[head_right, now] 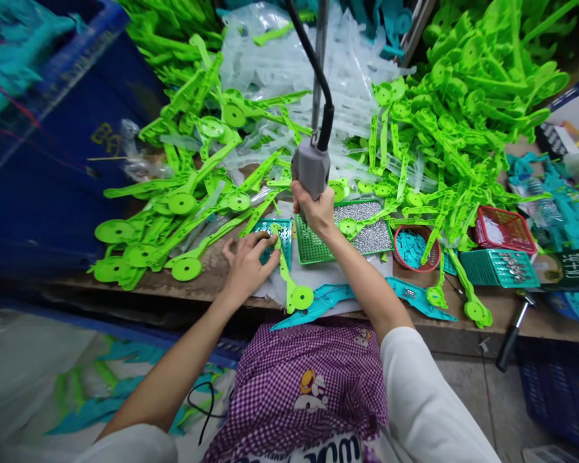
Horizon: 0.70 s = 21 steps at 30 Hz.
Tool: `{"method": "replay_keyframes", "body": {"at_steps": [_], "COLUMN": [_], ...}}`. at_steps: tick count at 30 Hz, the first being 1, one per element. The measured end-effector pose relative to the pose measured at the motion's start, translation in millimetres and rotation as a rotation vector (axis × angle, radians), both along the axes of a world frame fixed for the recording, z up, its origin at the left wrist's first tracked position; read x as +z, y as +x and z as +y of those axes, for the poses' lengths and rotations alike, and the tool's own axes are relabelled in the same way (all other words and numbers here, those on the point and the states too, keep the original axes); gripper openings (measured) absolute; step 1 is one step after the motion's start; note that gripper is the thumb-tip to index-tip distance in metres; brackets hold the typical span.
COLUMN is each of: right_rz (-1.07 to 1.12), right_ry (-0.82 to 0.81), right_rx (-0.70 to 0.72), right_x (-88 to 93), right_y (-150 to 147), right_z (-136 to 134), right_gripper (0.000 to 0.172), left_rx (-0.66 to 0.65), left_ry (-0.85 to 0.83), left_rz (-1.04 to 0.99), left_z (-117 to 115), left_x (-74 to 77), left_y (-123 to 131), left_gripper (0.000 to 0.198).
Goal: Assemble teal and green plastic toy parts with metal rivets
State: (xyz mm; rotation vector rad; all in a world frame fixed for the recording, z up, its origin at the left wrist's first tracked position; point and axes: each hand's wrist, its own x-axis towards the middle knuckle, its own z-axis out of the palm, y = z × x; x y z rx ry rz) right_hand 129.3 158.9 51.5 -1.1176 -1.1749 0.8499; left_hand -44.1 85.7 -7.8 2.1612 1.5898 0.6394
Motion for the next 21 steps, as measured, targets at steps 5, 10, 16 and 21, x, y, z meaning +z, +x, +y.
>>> {"method": "replay_keyframes", "body": {"at_steps": [5,10,16,21], "right_rz": [0.054,0.078,0.045,0.079], "right_ry": [-0.007,0.048,-0.009,0.017], "right_rx": [-0.077,0.012,0.113,0.133], "right_x": [18.9,28.4,14.0,10.6], "right_y": [1.1,-27.6,-60.4,-59.7], "right_z": [1.7,7.1,14.4,17.2], "right_gripper": [0.055,0.056,0.051,0.050], "left_rx": [0.003,-0.001,-0.008,0.001], "left_ry": [-0.018,-0.020,-0.044,-0.049], "left_rz": [-0.006,-0.006,0.000,-0.016], "left_z": [0.4,1.2,1.0,0.5], "left_x": [0.5,-0.1,0.3,3.2], "left_y": [0.7,0.4,0.5,0.4], "left_gripper": [0.028,0.028,0.028,0.028]}}
